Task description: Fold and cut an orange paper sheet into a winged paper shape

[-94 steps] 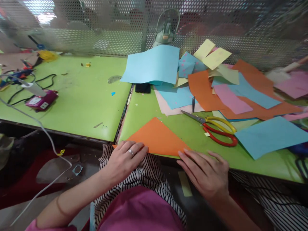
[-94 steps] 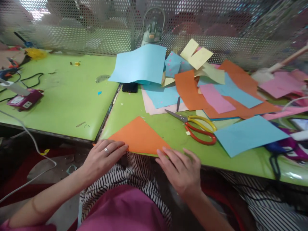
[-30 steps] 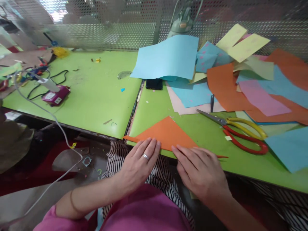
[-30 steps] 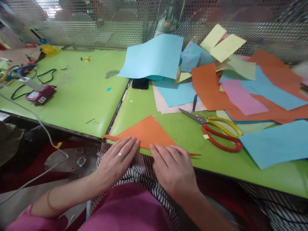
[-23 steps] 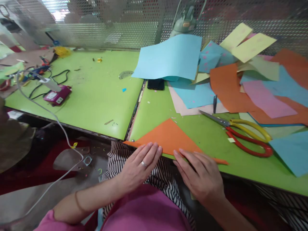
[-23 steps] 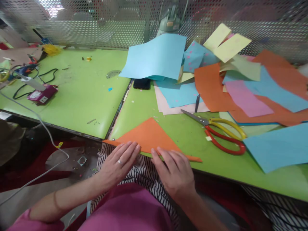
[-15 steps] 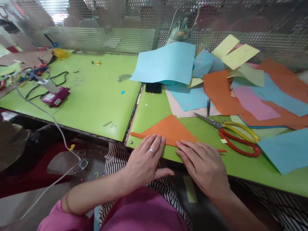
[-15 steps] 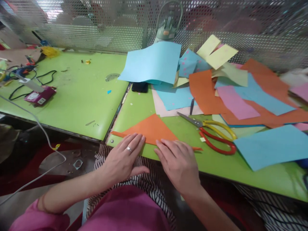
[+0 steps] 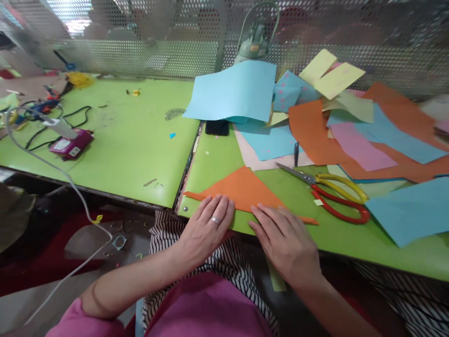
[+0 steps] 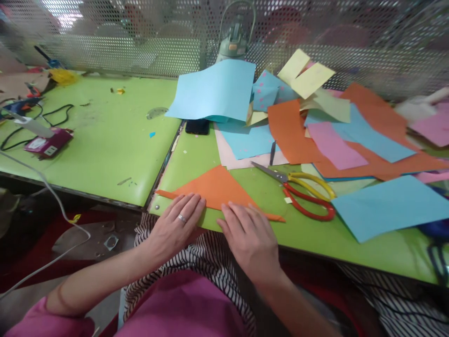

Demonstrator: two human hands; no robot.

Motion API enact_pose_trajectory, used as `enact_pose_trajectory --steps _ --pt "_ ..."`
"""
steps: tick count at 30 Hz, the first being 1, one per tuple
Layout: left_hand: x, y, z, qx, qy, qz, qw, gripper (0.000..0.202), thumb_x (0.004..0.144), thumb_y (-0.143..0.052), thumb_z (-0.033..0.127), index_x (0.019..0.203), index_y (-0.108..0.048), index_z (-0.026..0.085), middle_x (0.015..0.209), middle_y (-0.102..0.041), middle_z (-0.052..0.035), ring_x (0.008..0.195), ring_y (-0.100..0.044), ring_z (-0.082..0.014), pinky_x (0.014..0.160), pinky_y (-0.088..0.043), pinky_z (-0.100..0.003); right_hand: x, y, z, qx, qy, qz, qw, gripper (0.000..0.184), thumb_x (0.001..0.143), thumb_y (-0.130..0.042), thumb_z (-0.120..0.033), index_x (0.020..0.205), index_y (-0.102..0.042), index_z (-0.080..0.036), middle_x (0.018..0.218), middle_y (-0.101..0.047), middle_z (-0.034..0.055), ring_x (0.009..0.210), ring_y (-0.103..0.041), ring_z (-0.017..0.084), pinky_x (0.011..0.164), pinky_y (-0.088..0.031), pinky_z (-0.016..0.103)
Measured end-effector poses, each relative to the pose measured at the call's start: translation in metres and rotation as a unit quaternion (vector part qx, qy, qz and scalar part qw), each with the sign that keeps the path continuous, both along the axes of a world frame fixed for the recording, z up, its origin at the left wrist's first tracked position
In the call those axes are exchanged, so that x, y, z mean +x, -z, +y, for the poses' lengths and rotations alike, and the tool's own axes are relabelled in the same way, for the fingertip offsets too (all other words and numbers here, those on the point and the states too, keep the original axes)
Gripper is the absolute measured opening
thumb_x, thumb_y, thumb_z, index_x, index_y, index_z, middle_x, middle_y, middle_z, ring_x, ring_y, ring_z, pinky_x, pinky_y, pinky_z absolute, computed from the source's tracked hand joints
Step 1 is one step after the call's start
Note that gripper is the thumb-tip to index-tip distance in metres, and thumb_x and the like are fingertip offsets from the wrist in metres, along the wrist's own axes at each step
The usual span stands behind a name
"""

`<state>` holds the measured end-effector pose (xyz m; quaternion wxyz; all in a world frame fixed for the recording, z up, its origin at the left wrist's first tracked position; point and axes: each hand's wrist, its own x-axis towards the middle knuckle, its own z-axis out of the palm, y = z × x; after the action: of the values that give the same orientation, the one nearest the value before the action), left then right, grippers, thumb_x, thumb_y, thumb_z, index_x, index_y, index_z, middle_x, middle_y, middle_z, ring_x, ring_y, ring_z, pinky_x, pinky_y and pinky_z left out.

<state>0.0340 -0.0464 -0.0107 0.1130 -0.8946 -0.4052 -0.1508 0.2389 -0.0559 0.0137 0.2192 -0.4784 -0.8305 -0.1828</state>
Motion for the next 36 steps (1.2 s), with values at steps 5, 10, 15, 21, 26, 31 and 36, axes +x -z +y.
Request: enact_pose_trajectory --steps 5,10,15,21,26,31,36 --pt "-0.002 0.001 0.000 0.013 0.009 -0.012 1.000 0.050 0.098 -0.044 0.033 0.139 -0.042 0.006 0.136 -0.055 -0.0176 0.129 -0.048 -0.0263 0.112 -0.037 -0.043 -0.001 0.000 -0.003 0.007 -0.002 0.001 1.000 0.025 0.087 -0.064 -0.020 0.111 -0.069 -0.016 0.102 -0.074 0.0075 0.094 -0.068 0.020 0.098 -0.048 0.038" --pt "-0.001 0.000 -0.001 0.032 -0.002 0.000 0.999 0.048 0.099 -0.042 0.034 0.139 -0.044 0.007 0.134 -0.056 -0.0146 0.128 -0.049 -0.0248 0.113 -0.037 -0.041 0.000 0.002 -0.007 0.025 -0.001 -0.020 0.999 0.030 0.086 -0.065 -0.020 0.115 -0.067 -0.013 0.108 -0.074 0.0087 0.095 -0.068 0.021 0.100 -0.047 0.040" --pt "0.002 -0.005 -0.005 0.031 -0.032 0.014 0.999 0.051 0.099 -0.042 0.038 0.141 -0.042 0.009 0.137 -0.056 -0.0108 0.129 -0.048 -0.0243 0.111 -0.039 -0.040 0.004 0.005 -0.010 0.015 -0.004 -0.029 0.999 0.040 0.089 -0.062 -0.026 0.127 -0.060 -0.015 0.116 -0.071 0.0099 0.102 -0.067 0.023 0.103 -0.045 0.042" --pt "-0.009 -0.005 -0.006 0.026 -0.037 0.010 0.999 0.064 0.096 -0.042 0.051 0.138 -0.044 0.002 0.137 -0.055 -0.0165 0.130 -0.048 -0.0269 0.111 -0.039 -0.039 0.011 0.007 -0.014 0.016 -0.018 -0.016 1.000 0.045 0.087 -0.065 -0.027 0.127 -0.057 -0.008 0.119 -0.069 0.0127 0.107 -0.067 0.023 0.106 -0.042 0.043" --pt "-0.035 -0.003 -0.006 0.064 -0.083 0.000 0.995 0.068 0.095 -0.045 0.053 0.138 -0.043 0.000 0.136 -0.055 -0.0196 0.127 -0.051 -0.0302 0.112 -0.036 -0.043 0.017 0.012 -0.014 0.037 -0.022 -0.009 0.999 0.051 0.086 -0.066 -0.028 0.132 -0.054 -0.007 0.117 -0.070 0.0140 0.104 -0.068 0.024 0.111 -0.036 0.045" --pt "-0.043 -0.001 -0.006 0.067 -0.079 -0.015 0.994 0.068 0.095 -0.045 0.054 0.140 -0.041 0.004 0.138 -0.055 -0.0173 0.128 -0.051 -0.0288 0.114 -0.031 -0.043 0.038 0.017 -0.016 0.066 0.022 -0.019 0.997 0.058 0.090 -0.060 -0.025 0.143 -0.043 -0.009 0.118 -0.069 0.0159 0.105 -0.068 0.027 0.111 -0.034 0.051" --pt "-0.046 0.001 -0.007 0.074 -0.071 -0.035 0.994 0.071 0.094 -0.049 0.052 0.146 -0.032 0.006 0.138 -0.055 -0.0164 0.129 -0.051 -0.0287 0.113 -0.031 -0.045 0.047 0.021 -0.021 0.058 0.036 -0.022 0.997 0.064 0.091 -0.057 -0.029 0.148 -0.033 -0.011 0.124 -0.065 0.0168 0.111 -0.065 0.029 0.111 -0.033 0.053"
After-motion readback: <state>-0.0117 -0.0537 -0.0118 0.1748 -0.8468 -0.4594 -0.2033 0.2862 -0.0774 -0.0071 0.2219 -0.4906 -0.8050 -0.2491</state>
